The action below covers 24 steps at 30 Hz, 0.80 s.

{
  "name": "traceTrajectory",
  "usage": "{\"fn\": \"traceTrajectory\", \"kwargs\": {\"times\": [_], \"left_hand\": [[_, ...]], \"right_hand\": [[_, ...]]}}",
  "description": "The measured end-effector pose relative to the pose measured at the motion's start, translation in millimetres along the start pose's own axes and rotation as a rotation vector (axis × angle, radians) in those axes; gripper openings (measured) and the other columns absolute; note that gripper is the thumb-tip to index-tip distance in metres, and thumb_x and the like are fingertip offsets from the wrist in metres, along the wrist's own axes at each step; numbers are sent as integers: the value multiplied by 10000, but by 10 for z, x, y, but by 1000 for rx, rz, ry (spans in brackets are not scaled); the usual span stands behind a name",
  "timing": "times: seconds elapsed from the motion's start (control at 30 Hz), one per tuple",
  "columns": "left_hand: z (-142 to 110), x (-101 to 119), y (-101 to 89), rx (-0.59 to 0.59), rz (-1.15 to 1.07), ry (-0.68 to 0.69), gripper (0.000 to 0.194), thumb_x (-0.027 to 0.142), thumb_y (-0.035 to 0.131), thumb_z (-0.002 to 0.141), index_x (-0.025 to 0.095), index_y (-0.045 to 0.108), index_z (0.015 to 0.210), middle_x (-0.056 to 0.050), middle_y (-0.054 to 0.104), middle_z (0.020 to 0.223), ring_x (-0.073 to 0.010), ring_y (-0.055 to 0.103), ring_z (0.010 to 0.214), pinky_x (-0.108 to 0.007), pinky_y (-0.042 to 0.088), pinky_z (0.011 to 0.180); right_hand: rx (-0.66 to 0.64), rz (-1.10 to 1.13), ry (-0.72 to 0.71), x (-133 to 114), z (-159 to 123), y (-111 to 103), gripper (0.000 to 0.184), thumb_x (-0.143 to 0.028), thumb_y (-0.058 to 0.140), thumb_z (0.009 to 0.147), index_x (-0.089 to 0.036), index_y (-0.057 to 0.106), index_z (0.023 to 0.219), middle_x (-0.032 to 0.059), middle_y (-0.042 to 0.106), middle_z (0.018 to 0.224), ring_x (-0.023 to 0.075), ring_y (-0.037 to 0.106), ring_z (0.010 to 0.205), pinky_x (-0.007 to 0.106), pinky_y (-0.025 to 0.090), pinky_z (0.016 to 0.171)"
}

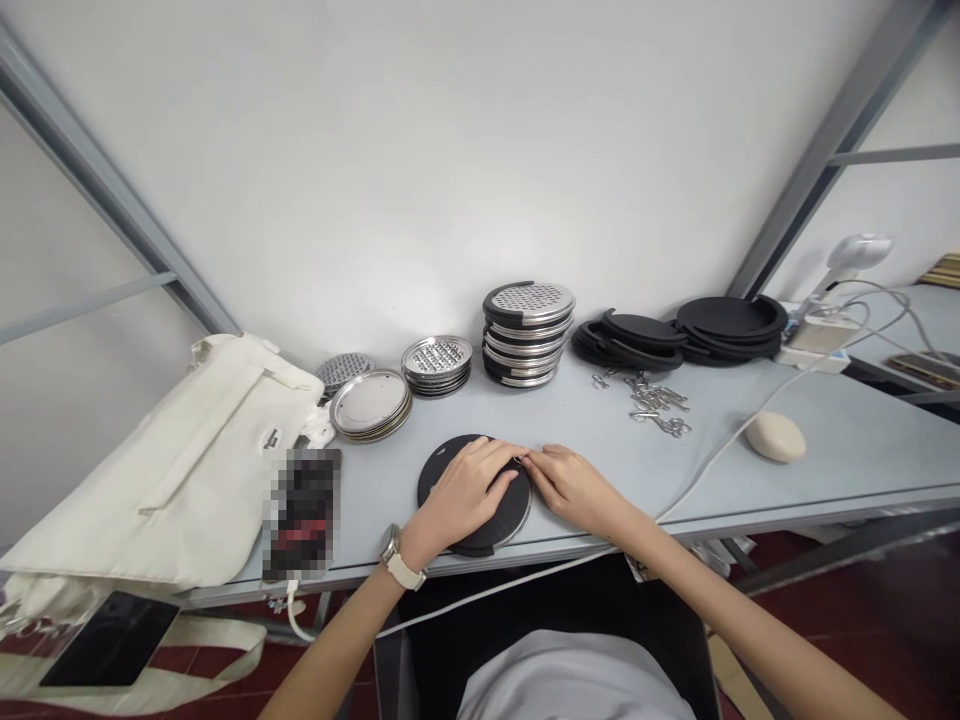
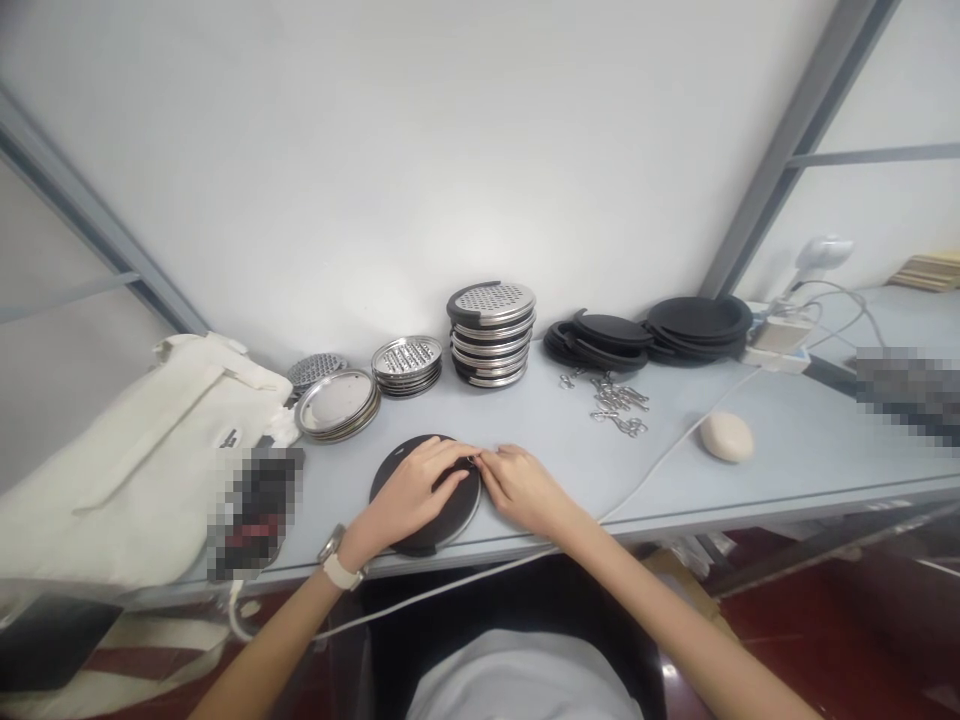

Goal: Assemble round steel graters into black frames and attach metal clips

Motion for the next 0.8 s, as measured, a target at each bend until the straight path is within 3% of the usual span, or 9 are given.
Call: {"fn": "traceTrajectory", "kwargs": {"times": [0.8], "left_hand": [[3, 47, -13, -21, 71, 7, 327, 136, 423, 926, 253, 504, 1220, -12, 609, 1151, -172, 539, 1044, -342, 414, 919]], "right_hand": [[-11, 4, 7, -21, -8, -29, 238, -185, 357, 935, -148, 569, 834, 52, 587, 709, 176, 527, 690, 285, 389, 699]]}}
Point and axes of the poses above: each hand's wrist, its own z-axis towards the middle knuckle, its own y-axis out of the palm, x = y × z, the point moved 8 cm from there along z, towards the middle knuckle
